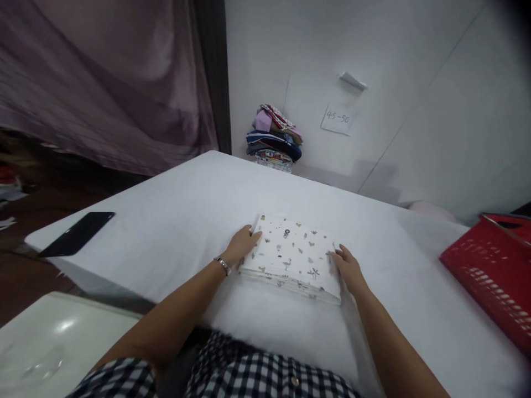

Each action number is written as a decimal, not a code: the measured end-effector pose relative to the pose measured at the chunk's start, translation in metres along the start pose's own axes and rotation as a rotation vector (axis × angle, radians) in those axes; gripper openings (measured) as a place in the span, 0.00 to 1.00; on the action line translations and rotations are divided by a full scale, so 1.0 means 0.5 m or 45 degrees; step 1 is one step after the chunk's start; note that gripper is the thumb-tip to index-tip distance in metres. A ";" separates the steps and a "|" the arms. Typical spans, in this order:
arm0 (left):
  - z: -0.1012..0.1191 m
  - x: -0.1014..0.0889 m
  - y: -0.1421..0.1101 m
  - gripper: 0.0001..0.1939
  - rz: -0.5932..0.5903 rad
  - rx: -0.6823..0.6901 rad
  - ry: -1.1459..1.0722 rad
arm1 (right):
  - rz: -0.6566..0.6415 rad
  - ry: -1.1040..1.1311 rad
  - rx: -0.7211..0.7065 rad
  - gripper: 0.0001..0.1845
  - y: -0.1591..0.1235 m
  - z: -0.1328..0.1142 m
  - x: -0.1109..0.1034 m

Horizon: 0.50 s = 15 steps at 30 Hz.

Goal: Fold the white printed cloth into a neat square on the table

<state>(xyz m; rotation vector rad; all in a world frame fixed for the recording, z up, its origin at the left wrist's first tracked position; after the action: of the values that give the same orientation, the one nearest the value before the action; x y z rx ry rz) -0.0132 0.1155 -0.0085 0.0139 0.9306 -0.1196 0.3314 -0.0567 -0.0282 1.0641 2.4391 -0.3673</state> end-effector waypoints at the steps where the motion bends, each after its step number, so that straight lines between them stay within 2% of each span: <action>1: -0.004 0.004 -0.003 0.28 -0.020 -0.008 -0.006 | -0.013 0.029 0.029 0.41 -0.009 0.005 -0.004; 9: -0.006 0.013 -0.012 0.27 -0.096 -0.071 -0.011 | -0.212 -0.057 0.281 0.46 -0.079 0.019 -0.015; 11: -0.011 0.015 -0.018 0.28 -0.086 -0.127 -0.116 | -0.250 0.000 0.275 0.47 -0.091 0.016 -0.012; 15: -0.021 0.043 -0.048 0.34 -0.171 -0.235 -0.503 | -0.230 0.152 0.212 0.50 -0.095 0.031 -0.013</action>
<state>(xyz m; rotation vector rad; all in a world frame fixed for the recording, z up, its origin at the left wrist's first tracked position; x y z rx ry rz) -0.0116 0.0903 -0.0312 -0.2361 0.5442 -0.1542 0.3045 -0.0989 -0.0353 0.9580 2.6585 -0.5901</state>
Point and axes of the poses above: each hand's wrist, its own y-axis towards the middle knuckle, its own x-axis out of the palm, z = x × y, the point moved 9 cm from there along y, towards the middle knuckle, and after that the axes turned 11 degrees about z, right-handed, at the moved point
